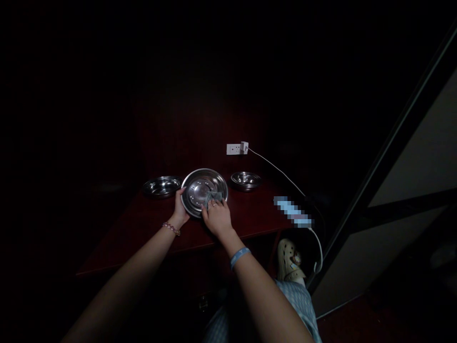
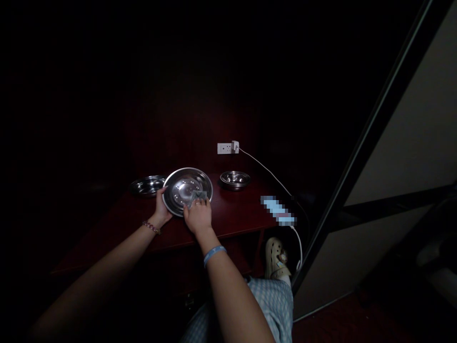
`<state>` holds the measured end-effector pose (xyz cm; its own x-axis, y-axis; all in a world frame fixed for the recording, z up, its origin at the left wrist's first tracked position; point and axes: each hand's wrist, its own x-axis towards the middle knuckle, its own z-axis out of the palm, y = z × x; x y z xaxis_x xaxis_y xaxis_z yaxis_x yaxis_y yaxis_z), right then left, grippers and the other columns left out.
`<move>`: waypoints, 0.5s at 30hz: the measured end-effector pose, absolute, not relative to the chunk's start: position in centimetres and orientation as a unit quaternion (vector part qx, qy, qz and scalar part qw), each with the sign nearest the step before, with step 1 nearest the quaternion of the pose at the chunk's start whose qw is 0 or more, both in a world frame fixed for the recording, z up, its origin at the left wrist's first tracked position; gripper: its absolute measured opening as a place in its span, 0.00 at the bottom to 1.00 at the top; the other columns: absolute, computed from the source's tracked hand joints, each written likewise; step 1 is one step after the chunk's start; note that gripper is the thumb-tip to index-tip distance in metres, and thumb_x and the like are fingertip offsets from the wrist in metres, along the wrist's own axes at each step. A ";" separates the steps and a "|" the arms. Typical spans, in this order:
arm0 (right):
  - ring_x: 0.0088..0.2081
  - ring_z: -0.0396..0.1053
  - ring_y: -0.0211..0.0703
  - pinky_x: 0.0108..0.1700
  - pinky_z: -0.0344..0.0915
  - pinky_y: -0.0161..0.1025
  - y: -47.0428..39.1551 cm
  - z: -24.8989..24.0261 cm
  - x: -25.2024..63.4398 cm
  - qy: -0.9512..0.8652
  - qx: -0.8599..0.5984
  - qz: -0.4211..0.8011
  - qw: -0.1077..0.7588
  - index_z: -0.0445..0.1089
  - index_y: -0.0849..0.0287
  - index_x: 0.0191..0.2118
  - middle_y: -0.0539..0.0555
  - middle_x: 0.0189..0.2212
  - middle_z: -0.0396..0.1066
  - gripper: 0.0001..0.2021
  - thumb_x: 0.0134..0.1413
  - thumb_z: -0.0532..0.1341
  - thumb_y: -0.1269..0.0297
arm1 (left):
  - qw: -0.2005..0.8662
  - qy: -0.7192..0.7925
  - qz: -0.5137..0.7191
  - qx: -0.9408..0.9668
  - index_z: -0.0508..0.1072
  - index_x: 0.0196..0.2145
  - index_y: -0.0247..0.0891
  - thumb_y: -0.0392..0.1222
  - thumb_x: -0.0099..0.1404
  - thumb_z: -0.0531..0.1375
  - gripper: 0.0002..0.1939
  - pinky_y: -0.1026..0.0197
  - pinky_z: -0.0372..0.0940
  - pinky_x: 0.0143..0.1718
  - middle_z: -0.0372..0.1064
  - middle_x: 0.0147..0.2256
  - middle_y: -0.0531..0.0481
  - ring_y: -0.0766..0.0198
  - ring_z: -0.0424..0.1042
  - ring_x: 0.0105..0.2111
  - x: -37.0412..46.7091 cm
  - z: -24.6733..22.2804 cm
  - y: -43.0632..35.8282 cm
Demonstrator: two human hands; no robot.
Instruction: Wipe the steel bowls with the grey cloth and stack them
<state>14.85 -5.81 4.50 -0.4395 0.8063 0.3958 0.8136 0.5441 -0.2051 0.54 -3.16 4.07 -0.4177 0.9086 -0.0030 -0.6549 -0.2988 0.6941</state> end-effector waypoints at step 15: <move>0.70 0.63 0.48 0.71 0.60 0.43 -7.4 4.7 13.0 -0.882 -0.336 0.163 0.289 0.52 0.71 0.75 0.64 0.72 0.60 0.32 0.69 0.51 0.69 | 0.514 0.315 0.771 0.204 0.72 0.27 0.41 0.47 0.60 0.63 0.09 0.64 0.69 0.30 0.73 0.23 0.55 0.63 0.72 0.24 0.4 3.9 -2.8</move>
